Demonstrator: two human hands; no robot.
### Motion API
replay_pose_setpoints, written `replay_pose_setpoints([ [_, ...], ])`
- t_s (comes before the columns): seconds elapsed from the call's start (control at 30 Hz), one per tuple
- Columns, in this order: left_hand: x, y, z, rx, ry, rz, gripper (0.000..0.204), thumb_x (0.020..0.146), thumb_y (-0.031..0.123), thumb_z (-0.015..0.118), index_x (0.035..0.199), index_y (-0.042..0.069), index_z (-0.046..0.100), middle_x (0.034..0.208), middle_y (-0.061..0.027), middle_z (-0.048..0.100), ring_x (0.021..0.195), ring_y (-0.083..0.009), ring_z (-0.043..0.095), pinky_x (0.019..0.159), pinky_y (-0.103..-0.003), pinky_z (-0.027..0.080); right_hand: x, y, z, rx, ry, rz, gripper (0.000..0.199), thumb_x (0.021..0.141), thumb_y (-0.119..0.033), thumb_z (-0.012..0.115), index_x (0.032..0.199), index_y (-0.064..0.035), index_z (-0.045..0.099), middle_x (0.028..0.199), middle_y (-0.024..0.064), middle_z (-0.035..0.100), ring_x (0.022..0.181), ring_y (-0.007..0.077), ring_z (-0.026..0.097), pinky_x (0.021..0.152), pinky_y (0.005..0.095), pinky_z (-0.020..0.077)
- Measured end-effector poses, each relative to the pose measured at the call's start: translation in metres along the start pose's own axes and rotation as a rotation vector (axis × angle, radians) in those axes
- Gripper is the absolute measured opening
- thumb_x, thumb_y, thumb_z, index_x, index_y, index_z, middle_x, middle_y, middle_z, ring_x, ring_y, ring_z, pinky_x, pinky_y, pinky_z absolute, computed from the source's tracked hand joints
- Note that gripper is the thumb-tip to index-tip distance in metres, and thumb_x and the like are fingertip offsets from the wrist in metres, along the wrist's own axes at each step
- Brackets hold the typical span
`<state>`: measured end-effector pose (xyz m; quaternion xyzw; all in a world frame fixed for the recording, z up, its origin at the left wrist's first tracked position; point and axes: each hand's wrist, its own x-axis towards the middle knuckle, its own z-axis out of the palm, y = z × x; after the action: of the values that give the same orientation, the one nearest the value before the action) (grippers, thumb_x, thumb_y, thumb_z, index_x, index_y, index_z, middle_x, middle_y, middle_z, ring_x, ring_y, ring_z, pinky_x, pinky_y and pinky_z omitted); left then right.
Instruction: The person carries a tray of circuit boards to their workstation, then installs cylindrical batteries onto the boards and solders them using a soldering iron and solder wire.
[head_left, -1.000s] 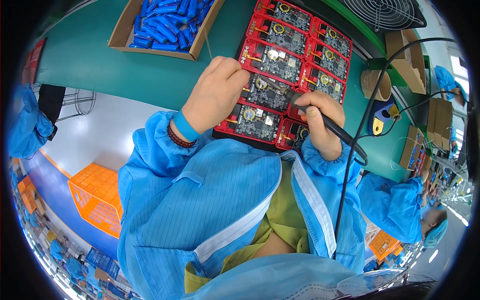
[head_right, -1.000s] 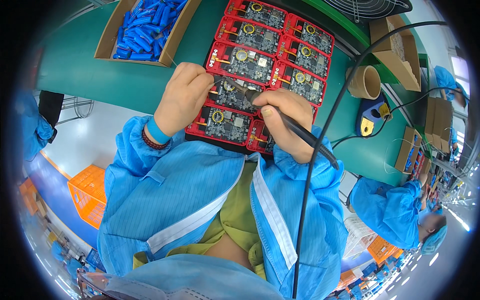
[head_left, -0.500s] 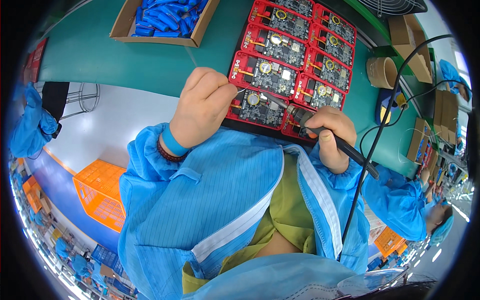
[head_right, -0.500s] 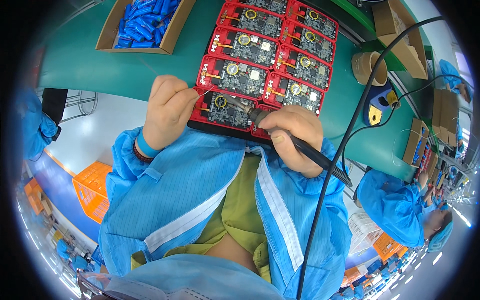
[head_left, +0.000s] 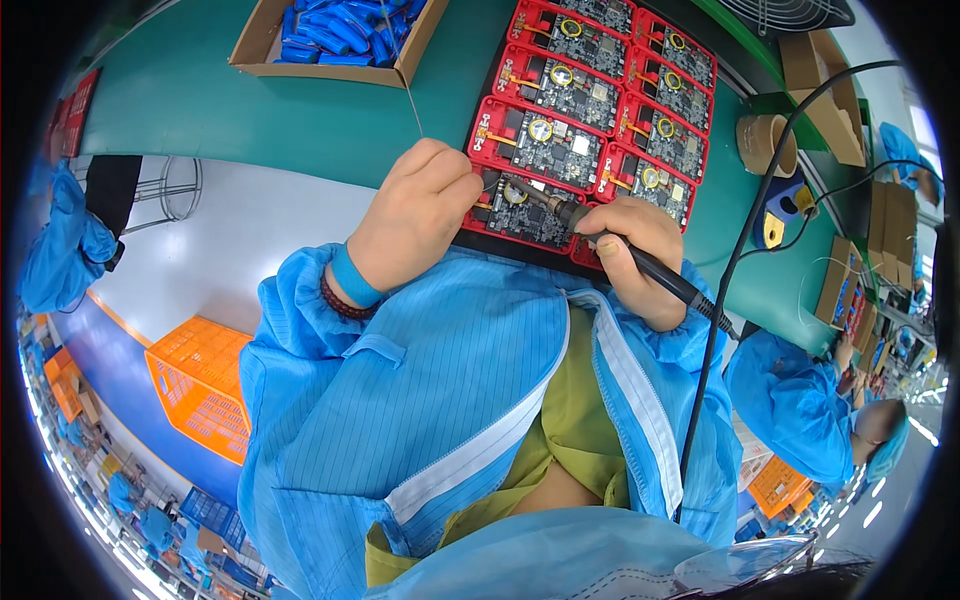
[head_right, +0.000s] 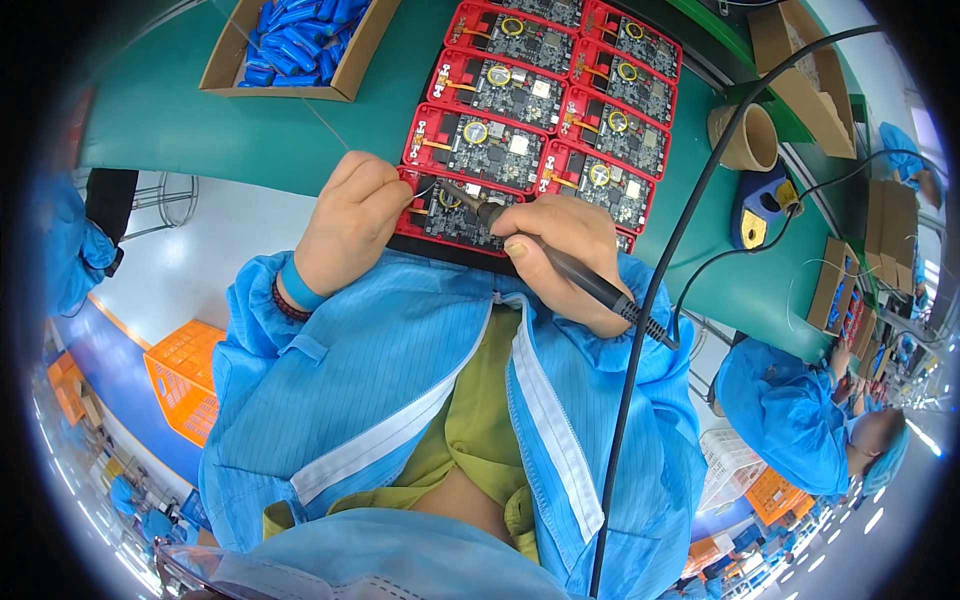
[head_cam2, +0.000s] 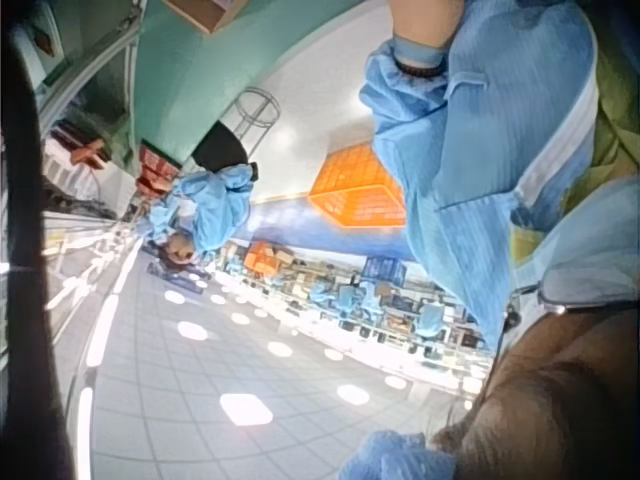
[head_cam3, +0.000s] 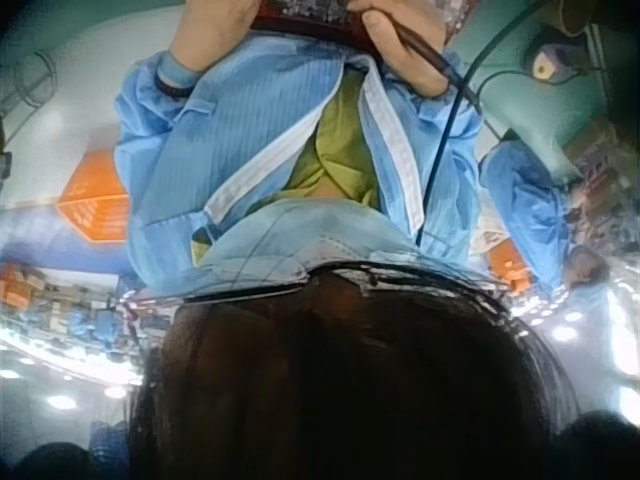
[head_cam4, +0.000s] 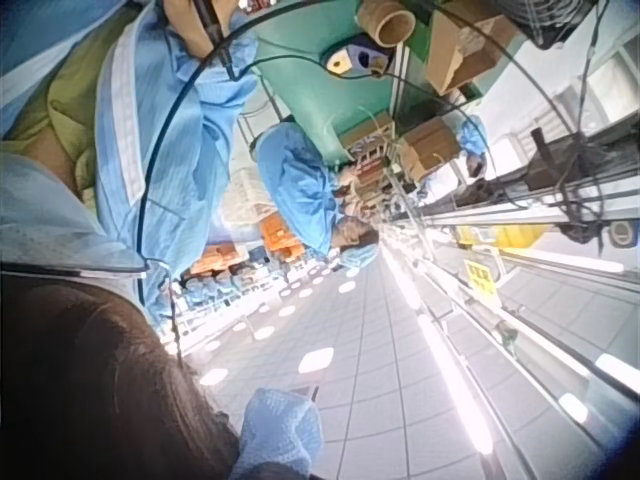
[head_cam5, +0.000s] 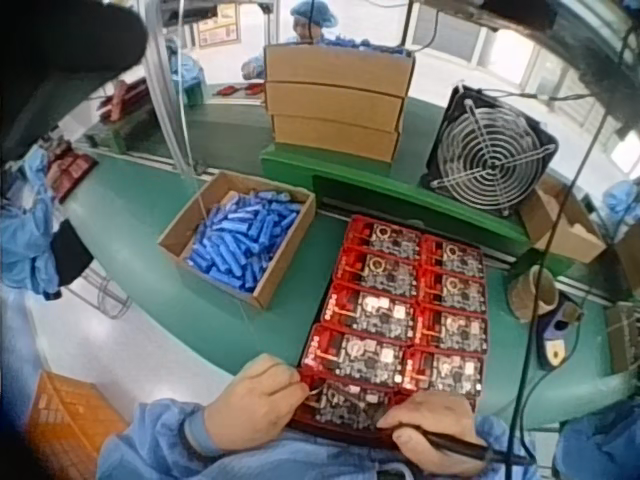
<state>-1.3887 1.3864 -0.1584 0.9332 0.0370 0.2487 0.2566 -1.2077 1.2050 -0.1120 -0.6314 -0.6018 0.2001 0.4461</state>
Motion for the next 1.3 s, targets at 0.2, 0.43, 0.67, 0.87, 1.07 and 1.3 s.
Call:
replay_pose_setpoints([
  [0.2, 0.000, -0.002, 0.000, 0.002, -0.019, 0.012, 0.021, 0.068, -0.005, 0.065, 0.088, -0.001, 0.061, 0.089, -0.0115, 0.057, 0.086, -0.0283, 0.055, 0.075, -0.036, 0.049, 0.001, 0.003, 0.004, 0.004, 0.008, -0.023, 0.015, 0.083, -0.016, 0.063, 0.089, -0.0027, 0.064, 0.069, 0.0098, 0.063, 0.060, 0.0248, 0.061, 0.056, 0.0356, 0.0463],
  [0.43, 0.002, -0.002, 0.001, 0.015, -0.033, 0.017, 0.021, 0.067, -0.005, 0.066, 0.088, -0.001, 0.061, 0.090, -0.0109, 0.057, 0.087, -0.0280, 0.055, 0.076, -0.036, 0.049, -0.001, 0.004, 0.004, 0.000, 0.005, -0.034, 0.016, 0.084, -0.017, 0.063, 0.090, -0.0027, 0.064, 0.069, 0.0098, 0.063, 0.060, 0.0250, 0.060, 0.055, 0.0356, 0.0458],
  [0.67, 0.002, -0.003, 0.001, 0.003, -0.074, 0.040, 0.020, 0.068, -0.004, 0.066, 0.088, 0.000, 0.061, 0.091, -0.0103, 0.058, 0.089, -0.0278, 0.055, 0.077, -0.036, 0.050, -0.005, 0.007, 0.004, 0.010, -0.004, -0.039, 0.015, 0.084, -0.017, 0.063, 0.090, -0.0028, 0.064, 0.070, 0.0097, 0.063, 0.060, 0.0251, 0.060, 0.055, 0.0359, 0.0459],
  [0.87, 0.004, -0.008, 0.003, 0.038, -0.055, 0.072, 0.017, 0.067, 0.004, 0.064, 0.083, 0.002, 0.060, 0.088, -0.0089, 0.054, 0.088, -0.0258, 0.053, 0.079, -0.034, 0.048, -0.002, 0.010, 0.008, 0.020, -0.011, -0.050, 0.015, 0.084, -0.016, 0.062, 0.090, -0.0025, 0.064, 0.071, 0.0104, 0.063, 0.060, 0.0253, 0.061, 0.056, 0.0359, 0.0464],
  [1.07, 0.007, -0.007, -0.005, 0.054, -0.002, 0.004, 0.017, 0.068, 0.002, 0.065, 0.084, 0.002, 0.059, 0.089, -0.0096, 0.055, 0.088, -0.0271, 0.053, 0.079, -0.035, 0.048, -0.015, 0.000, -0.003, 0.153, 0.118, 0.070, 0.021, 0.089, -0.019, 0.058, 0.096, 0.0005, 0.062, 0.078, 0.0124, 0.063, 0.067, 0.0231, 0.061, 0.060, 0.0339, 0.0471],
  [1.3, 0.028, -0.015, -0.020, 0.149, 0.199, -0.025, 0.015, 0.070, 0.000, 0.064, 0.084, 0.003, 0.059, 0.089, -0.0101, 0.055, 0.088, -0.0291, 0.054, 0.078, -0.038, 0.048, -0.015, -0.011, -0.014, 0.217, 0.431, 0.084, 0.041, 0.098, -0.037, 0.049, 0.108, 0.0024, 0.057, 0.088, 0.0111, 0.059, 0.074, 0.0161, 0.056, 0.067, 0.0284, 0.0453],
])
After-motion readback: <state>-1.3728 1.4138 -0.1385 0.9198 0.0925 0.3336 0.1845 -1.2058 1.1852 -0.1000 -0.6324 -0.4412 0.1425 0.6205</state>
